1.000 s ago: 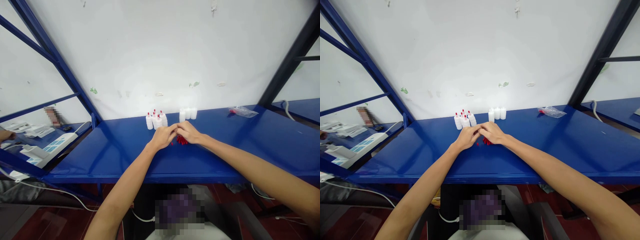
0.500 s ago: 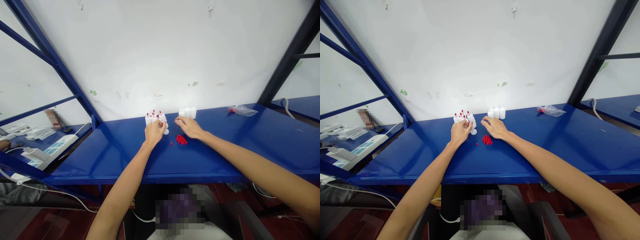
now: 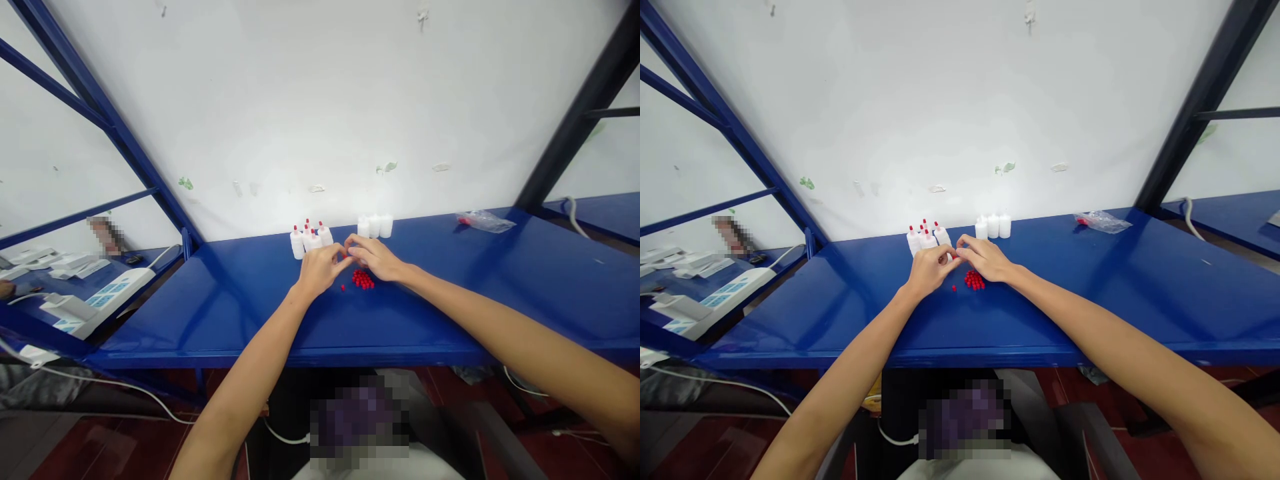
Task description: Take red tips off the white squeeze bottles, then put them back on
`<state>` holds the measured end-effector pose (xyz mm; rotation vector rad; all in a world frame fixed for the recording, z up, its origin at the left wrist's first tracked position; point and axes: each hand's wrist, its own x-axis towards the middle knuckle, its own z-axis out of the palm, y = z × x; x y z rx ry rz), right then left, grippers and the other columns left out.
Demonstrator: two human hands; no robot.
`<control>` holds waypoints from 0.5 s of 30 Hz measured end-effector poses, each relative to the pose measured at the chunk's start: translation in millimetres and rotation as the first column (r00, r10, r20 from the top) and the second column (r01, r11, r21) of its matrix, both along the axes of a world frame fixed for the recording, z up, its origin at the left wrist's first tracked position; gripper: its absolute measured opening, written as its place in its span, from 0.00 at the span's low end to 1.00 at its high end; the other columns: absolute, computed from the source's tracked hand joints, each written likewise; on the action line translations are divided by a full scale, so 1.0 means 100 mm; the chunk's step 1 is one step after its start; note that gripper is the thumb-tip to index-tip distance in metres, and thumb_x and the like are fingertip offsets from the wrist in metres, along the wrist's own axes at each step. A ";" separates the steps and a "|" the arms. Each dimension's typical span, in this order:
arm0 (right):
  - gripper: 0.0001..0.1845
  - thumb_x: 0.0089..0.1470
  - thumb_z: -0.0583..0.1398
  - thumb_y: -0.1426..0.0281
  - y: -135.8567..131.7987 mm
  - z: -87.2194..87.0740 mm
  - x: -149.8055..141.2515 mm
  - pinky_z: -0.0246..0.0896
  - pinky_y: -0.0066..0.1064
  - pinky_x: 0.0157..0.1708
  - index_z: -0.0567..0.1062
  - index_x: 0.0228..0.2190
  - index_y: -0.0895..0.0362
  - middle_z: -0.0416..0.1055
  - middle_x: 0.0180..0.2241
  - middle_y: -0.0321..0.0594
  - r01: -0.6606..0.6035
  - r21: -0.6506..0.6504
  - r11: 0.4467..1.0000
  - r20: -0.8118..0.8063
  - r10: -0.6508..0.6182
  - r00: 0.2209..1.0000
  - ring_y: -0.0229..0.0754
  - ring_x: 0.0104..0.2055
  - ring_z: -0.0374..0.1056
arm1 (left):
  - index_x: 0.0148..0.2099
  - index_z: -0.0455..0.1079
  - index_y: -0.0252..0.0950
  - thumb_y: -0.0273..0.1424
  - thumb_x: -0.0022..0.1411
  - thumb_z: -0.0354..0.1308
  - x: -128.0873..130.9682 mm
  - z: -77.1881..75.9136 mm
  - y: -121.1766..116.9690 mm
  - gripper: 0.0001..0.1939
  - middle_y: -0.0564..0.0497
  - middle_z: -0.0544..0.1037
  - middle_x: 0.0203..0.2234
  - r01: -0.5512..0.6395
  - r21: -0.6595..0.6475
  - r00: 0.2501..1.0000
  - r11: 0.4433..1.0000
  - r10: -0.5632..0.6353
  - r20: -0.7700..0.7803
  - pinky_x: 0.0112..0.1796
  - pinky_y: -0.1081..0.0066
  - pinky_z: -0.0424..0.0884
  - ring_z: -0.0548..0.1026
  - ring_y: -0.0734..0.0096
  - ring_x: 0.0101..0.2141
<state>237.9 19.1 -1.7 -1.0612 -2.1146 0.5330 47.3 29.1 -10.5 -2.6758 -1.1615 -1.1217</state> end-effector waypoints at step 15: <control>0.08 0.56 0.49 0.68 -0.11 0.05 -0.08 0.50 0.32 0.29 0.64 0.38 0.54 0.66 0.24 0.33 -0.043 0.102 0.994 0.109 0.031 0.994 0.42 0.26 0.61 | 0.37 0.71 0.34 0.28 0.63 0.57 0.07 -0.02 -0.06 0.04 0.50 0.77 0.30 0.184 0.062 0.982 0.981 -0.186 0.027 0.33 0.73 0.67 0.72 0.74 0.29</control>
